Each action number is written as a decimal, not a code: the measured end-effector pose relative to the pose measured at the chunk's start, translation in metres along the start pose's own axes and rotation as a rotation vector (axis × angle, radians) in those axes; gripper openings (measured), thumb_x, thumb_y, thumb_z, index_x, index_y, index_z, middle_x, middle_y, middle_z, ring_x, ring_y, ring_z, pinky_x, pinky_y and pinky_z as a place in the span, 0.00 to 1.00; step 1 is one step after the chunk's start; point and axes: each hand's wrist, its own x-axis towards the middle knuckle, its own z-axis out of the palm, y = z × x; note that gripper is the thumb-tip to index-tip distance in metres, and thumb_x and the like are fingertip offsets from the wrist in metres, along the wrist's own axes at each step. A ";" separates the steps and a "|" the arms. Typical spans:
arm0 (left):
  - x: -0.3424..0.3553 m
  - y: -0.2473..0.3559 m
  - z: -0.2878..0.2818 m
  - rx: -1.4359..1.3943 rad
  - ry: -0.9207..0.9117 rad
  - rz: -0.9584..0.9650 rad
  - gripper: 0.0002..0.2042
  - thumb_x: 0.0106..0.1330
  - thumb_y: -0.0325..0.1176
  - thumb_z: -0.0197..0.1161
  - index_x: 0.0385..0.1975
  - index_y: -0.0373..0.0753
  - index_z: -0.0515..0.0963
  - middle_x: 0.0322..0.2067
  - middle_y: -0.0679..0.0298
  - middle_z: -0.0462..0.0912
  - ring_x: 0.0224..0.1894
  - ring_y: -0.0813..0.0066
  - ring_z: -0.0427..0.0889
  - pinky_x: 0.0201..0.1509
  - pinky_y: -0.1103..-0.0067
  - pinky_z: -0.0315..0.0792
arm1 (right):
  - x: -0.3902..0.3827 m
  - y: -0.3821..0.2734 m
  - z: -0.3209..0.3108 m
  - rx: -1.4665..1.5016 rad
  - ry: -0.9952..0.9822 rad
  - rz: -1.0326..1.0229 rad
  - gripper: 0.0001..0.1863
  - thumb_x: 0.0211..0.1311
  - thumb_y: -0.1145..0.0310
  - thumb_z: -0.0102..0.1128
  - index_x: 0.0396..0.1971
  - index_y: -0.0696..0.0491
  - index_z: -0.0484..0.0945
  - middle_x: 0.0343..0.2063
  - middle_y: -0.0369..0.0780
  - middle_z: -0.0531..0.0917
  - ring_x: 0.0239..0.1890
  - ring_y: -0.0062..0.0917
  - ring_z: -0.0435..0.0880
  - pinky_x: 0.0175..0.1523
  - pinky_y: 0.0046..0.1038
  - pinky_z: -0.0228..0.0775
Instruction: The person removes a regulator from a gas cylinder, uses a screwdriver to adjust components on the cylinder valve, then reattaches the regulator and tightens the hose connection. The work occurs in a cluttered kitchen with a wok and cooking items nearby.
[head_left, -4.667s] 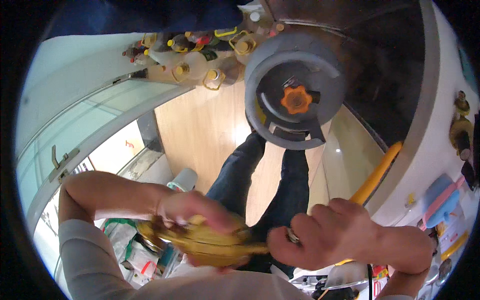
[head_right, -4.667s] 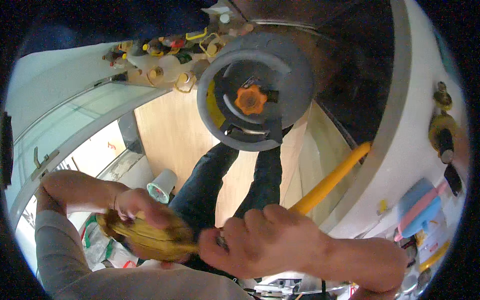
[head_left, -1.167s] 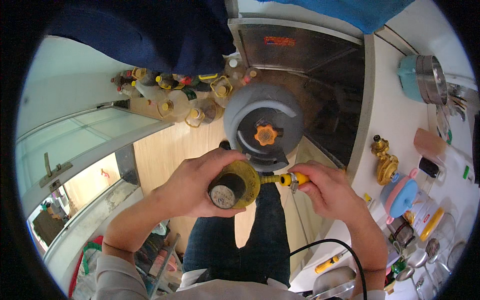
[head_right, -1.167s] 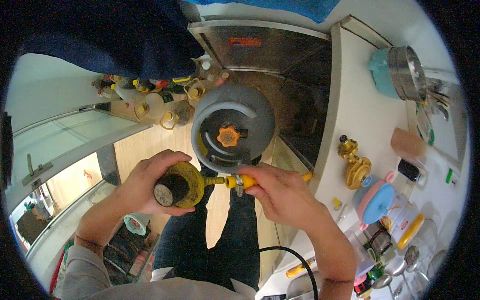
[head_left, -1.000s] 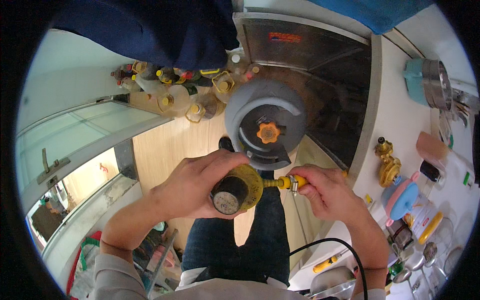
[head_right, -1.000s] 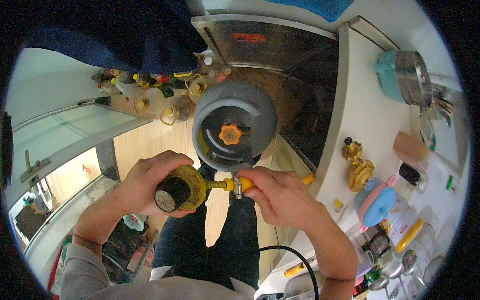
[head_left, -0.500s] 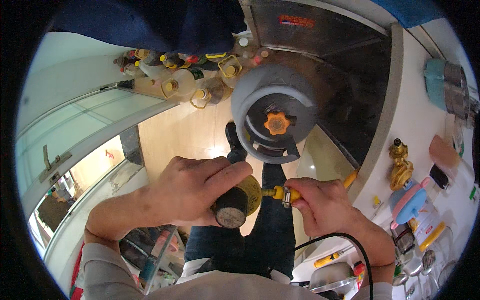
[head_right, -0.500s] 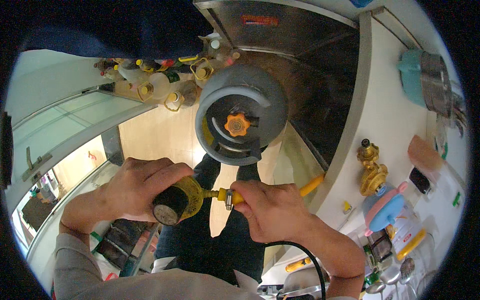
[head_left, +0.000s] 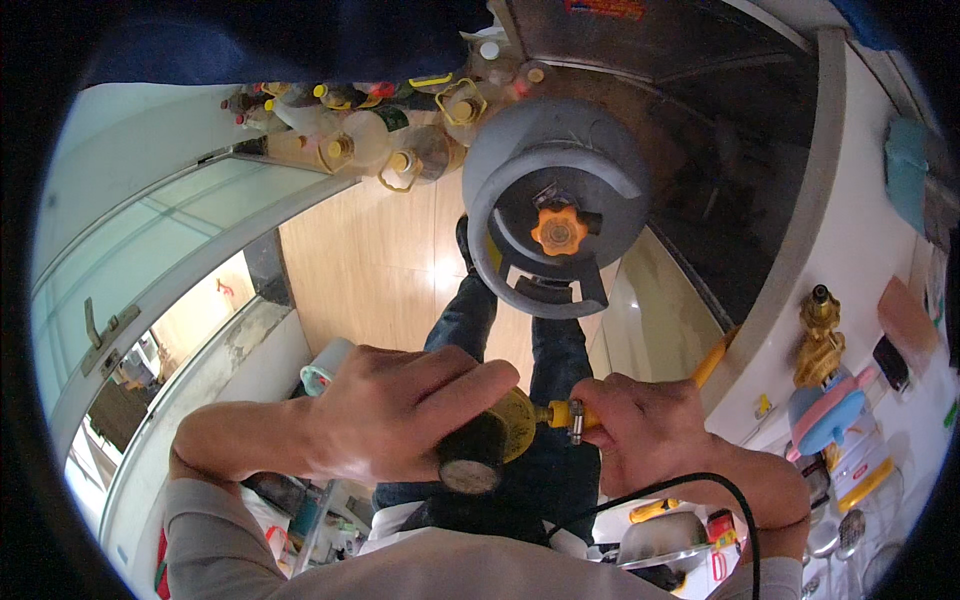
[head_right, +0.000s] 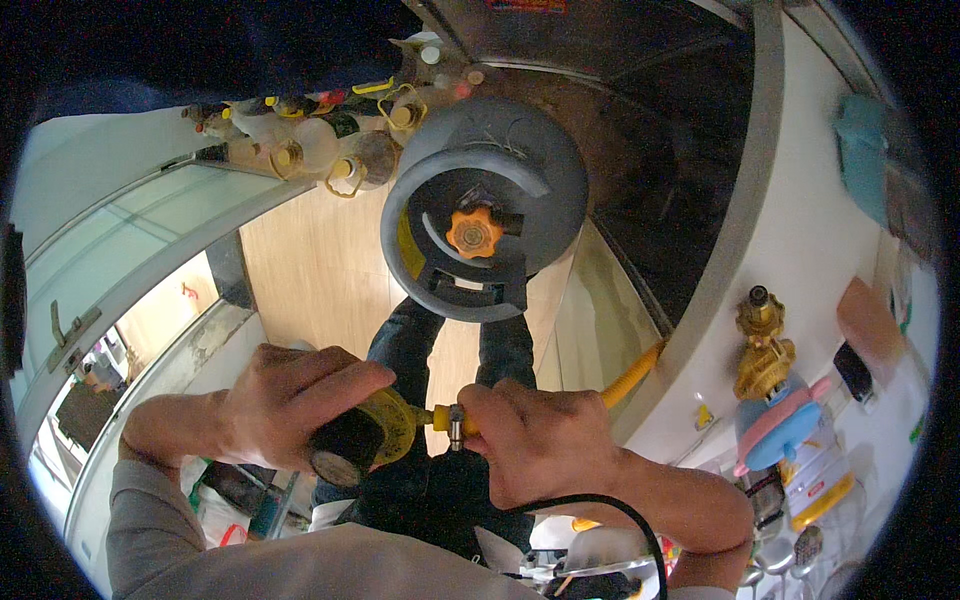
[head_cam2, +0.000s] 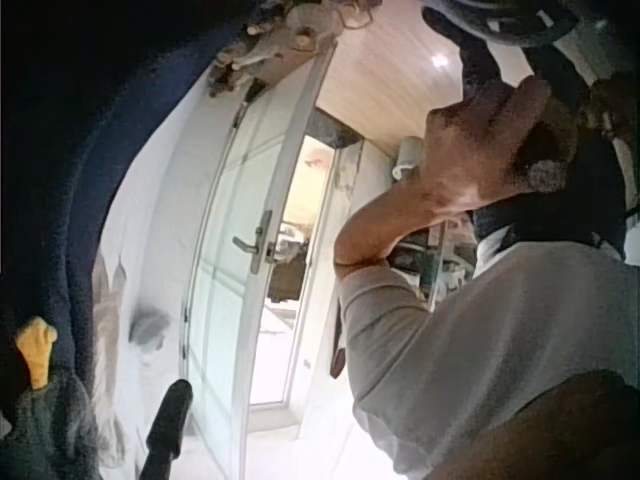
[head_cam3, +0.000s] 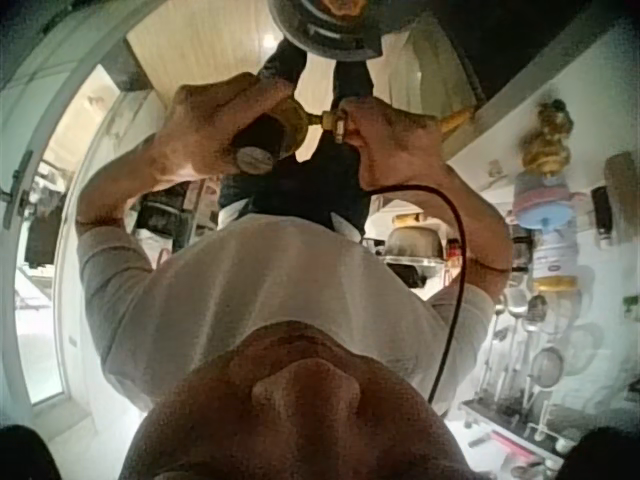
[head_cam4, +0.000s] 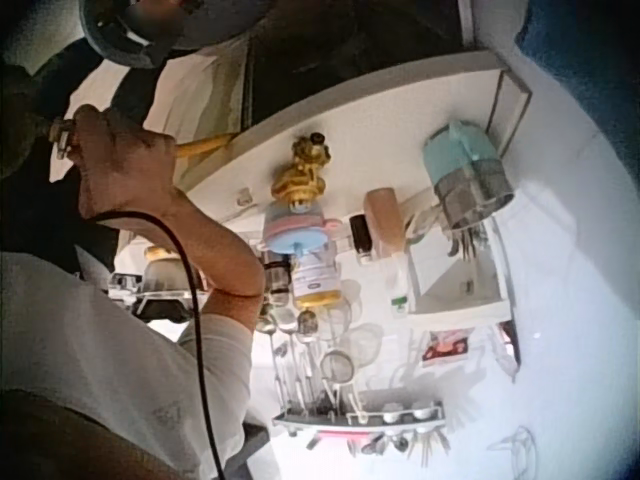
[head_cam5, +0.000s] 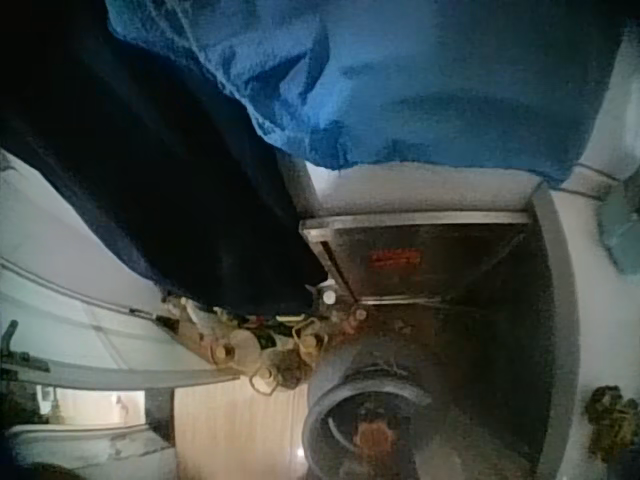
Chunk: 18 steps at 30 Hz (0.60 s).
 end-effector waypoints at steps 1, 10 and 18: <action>0.001 -0.001 0.001 0.006 -0.013 0.008 0.34 0.53 0.41 0.76 0.60 0.35 0.73 0.37 0.58 0.82 0.28 0.64 0.87 0.28 0.72 0.85 | 0.001 -0.003 -0.002 -0.008 -0.030 0.012 0.20 0.49 0.72 0.72 0.44 0.55 0.77 0.24 0.40 0.81 0.20 0.31 0.83 0.22 0.33 0.72; 0.006 -0.006 0.006 -0.020 -0.022 0.006 0.38 0.51 0.47 0.78 0.59 0.30 0.74 0.38 0.52 0.84 0.31 0.60 0.88 0.28 0.71 0.83 | 0.007 0.002 -0.003 -0.053 0.067 -0.024 0.19 0.47 0.72 0.73 0.40 0.55 0.77 0.22 0.39 0.79 0.18 0.30 0.81 0.21 0.33 0.70; 0.016 -0.002 0.006 -0.076 -0.060 -0.028 0.36 0.53 0.45 0.78 0.59 0.31 0.73 0.38 0.52 0.84 0.32 0.57 0.88 0.30 0.70 0.83 | 0.004 0.004 -0.006 -0.024 0.009 -0.031 0.24 0.40 0.78 0.71 0.43 0.59 0.76 0.22 0.42 0.78 0.19 0.34 0.83 0.23 0.34 0.72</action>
